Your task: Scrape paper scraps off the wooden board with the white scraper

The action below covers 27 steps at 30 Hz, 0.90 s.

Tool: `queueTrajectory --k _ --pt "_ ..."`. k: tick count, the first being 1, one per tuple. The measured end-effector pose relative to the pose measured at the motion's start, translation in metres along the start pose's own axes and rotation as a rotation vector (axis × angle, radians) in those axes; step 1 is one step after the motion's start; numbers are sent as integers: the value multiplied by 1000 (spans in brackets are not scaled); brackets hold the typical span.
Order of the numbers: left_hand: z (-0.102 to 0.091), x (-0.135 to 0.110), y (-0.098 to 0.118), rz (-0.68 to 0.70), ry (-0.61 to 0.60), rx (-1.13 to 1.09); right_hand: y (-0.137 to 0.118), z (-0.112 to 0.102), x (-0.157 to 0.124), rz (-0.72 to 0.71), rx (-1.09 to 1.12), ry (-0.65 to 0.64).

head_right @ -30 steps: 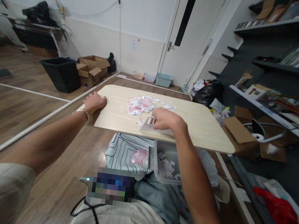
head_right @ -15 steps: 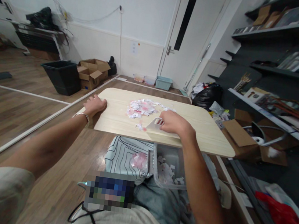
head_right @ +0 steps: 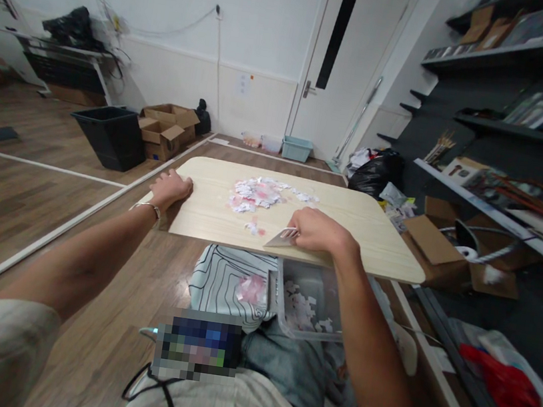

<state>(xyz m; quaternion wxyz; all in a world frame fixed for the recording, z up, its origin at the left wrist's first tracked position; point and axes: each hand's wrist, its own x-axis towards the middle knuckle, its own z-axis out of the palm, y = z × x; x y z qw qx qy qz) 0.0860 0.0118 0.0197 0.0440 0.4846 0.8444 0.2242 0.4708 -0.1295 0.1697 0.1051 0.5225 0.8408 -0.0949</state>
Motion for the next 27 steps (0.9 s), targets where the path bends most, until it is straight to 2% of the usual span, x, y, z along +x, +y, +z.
queueTrajectory --k 6,13,20,27 --pt "-3 -2 2 -5 -15 7 -2 -9 7 52 5 17" --pt "-5 -5 1 -4 -21 -6 -29 -16 23 48 -164 -44" --pt "-1 -1 0 -8 -14 -12 -49 -11 14 17 -186 -58" --pt "0 -1 0 2 -12 1 -50 -9 9 -19 -154 -65"
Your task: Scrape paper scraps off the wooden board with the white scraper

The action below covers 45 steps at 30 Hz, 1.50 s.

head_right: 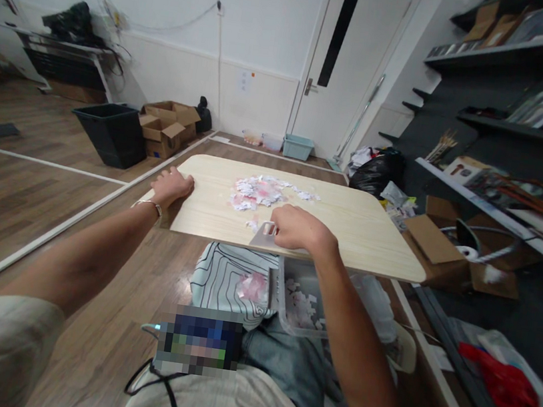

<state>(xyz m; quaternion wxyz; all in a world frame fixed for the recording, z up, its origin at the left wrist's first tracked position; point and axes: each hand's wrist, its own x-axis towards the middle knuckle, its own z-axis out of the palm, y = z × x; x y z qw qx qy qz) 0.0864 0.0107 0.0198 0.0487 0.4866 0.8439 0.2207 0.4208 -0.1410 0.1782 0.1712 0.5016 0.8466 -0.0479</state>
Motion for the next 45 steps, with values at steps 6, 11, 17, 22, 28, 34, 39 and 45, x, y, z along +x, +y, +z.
queueTrajectory --k 6,11,17,22,28,34,39,45 --pt "-1 -1 1 -6 3 -11 13 -2 0 -16 78 6" --pt "-4 -1 2 -7 -17 -11 40 1 3 122 64 75" --pt "-4 -1 2 -9 -17 -9 53 3 9 131 29 72" --pt "-4 -1 2 -9 -14 -13 45 -1 16 78 30 61" --pt "-4 -2 3 -10 -14 -6 44 1 14 20 98 29" --pt "-4 -3 3 -12 -4 -5 49 4 10 -12 124 14" --pt "-5 -3 3 -8 -8 -6 52 3 11 -18 156 20" --pt "-4 -1 3 -7 -9 -12 53 0 20 39 171 76"
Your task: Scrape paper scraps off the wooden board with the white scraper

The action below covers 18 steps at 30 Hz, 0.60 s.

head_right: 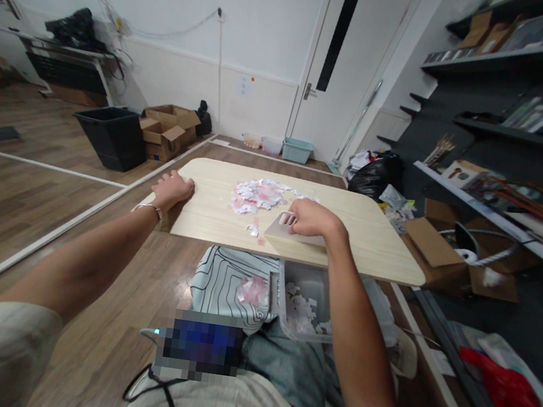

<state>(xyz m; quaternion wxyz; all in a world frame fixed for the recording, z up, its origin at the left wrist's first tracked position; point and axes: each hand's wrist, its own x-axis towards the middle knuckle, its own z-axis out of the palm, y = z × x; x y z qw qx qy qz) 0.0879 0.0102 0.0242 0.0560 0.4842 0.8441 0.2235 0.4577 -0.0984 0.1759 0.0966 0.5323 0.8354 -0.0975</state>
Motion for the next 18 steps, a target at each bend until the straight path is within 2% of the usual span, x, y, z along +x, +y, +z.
queueTrajectory --k 8,18 --pt "3 2 -2 5 13 -5 -3 -3 6 12 -75 -19" --pt "-4 -5 1 -1 -15 22 -17 3 -4 45 -258 -40"
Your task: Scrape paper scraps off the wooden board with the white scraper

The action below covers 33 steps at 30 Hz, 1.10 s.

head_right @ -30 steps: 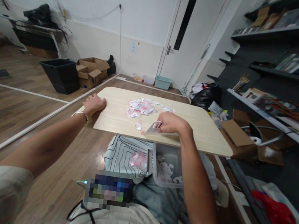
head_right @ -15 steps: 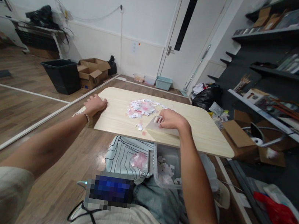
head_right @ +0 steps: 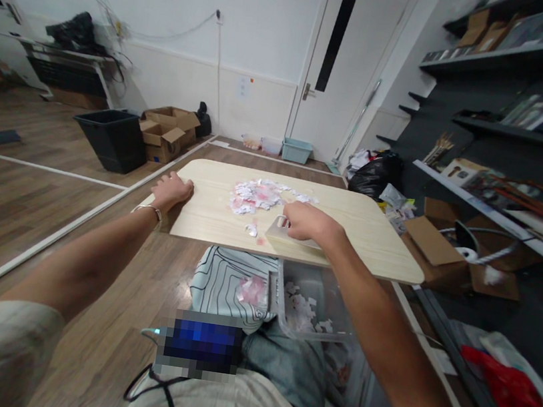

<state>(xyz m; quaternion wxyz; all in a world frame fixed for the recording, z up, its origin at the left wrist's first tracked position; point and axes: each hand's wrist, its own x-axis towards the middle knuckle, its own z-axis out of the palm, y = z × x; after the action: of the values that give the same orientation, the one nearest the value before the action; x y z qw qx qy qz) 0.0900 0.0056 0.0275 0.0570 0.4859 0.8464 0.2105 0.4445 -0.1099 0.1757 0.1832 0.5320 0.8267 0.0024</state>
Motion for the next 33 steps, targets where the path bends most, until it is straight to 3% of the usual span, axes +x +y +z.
queueTrajectory --k 6,10,16,23,33 --pt "2 1 -2 8 12 -7 24 11 -12 18 7 -7" --pt "3 3 -3 11 16 -10 45 18 -19 -42 113 -14" --pt "5 5 -3 9 32 -19 75 22 -2 -49 288 39" --pt "4 5 -3 9 24 -14 96 27 31 176 512 -151" --pt "1 2 -2 9 1 -10 117 59 64 143 860 -382"
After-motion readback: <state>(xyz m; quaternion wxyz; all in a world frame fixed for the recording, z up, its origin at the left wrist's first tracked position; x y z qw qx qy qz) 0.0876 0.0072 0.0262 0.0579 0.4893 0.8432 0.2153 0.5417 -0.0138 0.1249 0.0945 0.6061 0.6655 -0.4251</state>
